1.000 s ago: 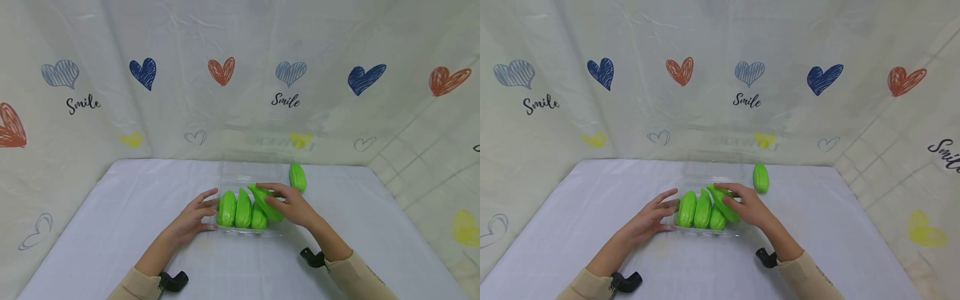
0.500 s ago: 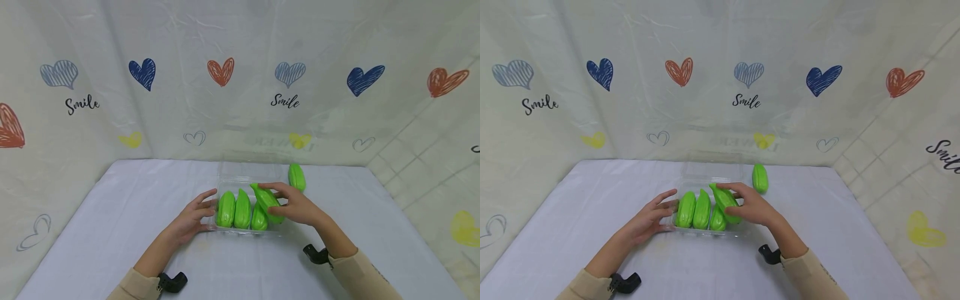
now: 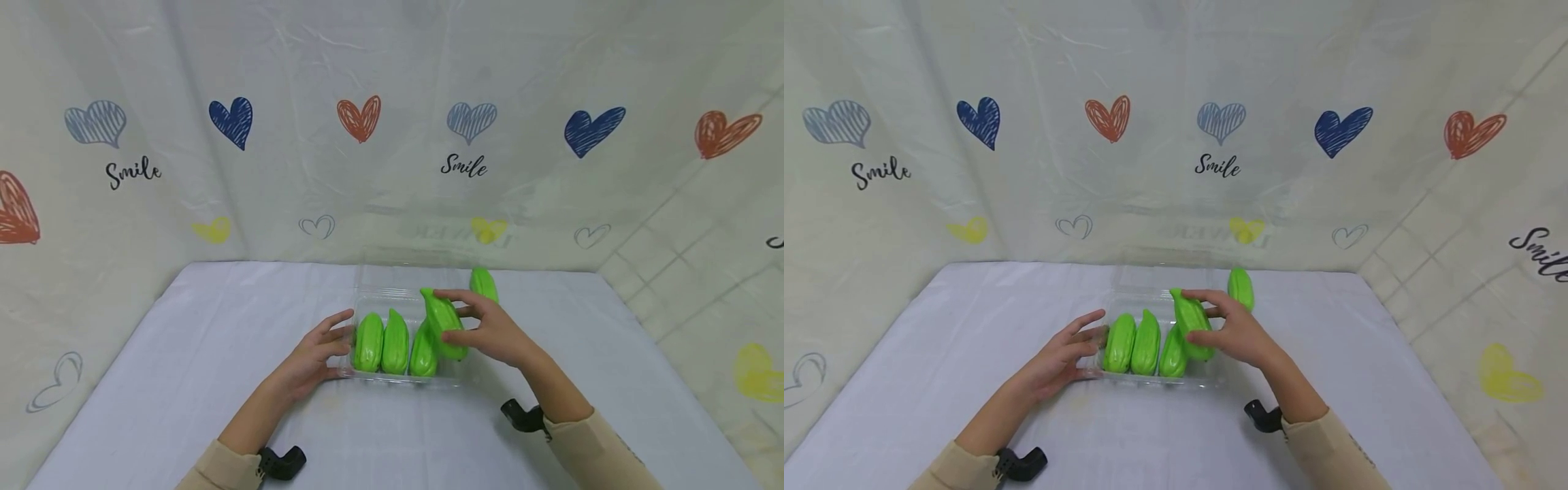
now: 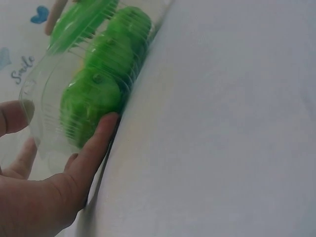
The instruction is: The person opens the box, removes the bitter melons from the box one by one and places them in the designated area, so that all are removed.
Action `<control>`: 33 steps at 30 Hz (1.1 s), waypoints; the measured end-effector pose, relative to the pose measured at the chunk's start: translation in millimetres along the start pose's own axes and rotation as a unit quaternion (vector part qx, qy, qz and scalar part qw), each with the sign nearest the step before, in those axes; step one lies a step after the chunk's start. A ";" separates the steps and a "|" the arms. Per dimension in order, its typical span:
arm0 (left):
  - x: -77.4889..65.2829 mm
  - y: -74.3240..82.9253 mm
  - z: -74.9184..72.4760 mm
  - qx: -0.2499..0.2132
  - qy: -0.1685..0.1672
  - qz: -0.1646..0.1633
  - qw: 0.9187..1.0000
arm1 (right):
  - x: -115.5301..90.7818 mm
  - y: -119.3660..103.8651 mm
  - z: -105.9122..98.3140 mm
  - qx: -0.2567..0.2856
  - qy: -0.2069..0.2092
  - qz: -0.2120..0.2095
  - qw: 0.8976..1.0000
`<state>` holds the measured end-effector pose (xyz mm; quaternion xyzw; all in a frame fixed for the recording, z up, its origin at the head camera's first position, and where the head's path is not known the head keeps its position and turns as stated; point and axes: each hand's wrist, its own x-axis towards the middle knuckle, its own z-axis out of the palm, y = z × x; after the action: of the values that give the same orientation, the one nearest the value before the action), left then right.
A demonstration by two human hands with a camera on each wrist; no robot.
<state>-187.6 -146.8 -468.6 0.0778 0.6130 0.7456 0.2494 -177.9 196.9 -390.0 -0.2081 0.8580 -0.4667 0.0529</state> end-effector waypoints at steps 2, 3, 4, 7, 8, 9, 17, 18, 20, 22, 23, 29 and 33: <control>0.2 0.1 0.6 0.000 0.002 0.000 1.000 | -0.4 -0.5 -1.7 -0.002 0.001 0.000 1.000; 0.2 0.0 0.7 0.001 0.002 0.000 1.000 | -0.5 -0.6 -2.5 -0.003 0.001 0.000 1.000; 0.2 -0.1 0.5 0.001 0.002 0.001 1.000 | -0.5 -1.1 -3.1 -0.004 0.001 0.001 1.000; 0.1 -0.1 0.2 0.001 0.001 0.003 1.000 | -0.4 -2.4 -5.7 -0.012 0.003 0.004 1.000; 0.0 -0.1 0.1 0.002 0.000 0.003 1.000 | -0.4 -3.0 -6.8 -0.014 0.004 0.005 1.000; -0.1 -0.1 0.0 0.002 0.000 0.004 1.000 | -0.5 -3.7 -7.9 -0.014 0.005 0.006 1.000; 0.3 -0.4 0.4 0.002 0.002 0.002 1.000 | -0.9 -4.0 -16.6 -0.022 0.017 0.016 0.999; 0.4 -0.5 0.6 0.003 0.003 0.002 1.000 | -1.0 -3.4 -17.6 -0.021 0.018 0.018 0.999; 0.6 -0.4 0.8 0.004 0.003 0.001 1.000 | -1.0 -1.9 -19.7 -0.021 0.022 0.022 0.999; 0.5 -0.3 0.9 0.004 0.003 0.002 1.000 | -1.1 -0.3 -22.2 -0.017 0.025 0.024 0.999; 0.4 -0.2 0.9 0.004 0.004 0.002 1.000 | -1.2 0.5 -23.5 -0.016 0.026 0.025 0.999; 0.2 0.1 0.8 0.001 0.004 0.003 1.000 | -2.0 4.9 -30.3 -0.009 0.035 0.024 0.999; 0.3 -0.1 1.1 -0.001 0.006 0.001 1.000 | -3.7 6.7 -33.0 -0.003 0.036 0.027 0.999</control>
<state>-187.4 -145.7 -468.5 0.0739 0.6137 0.7469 0.2451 -186.1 227.3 -377.5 -0.1683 0.8660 -0.4696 0.0340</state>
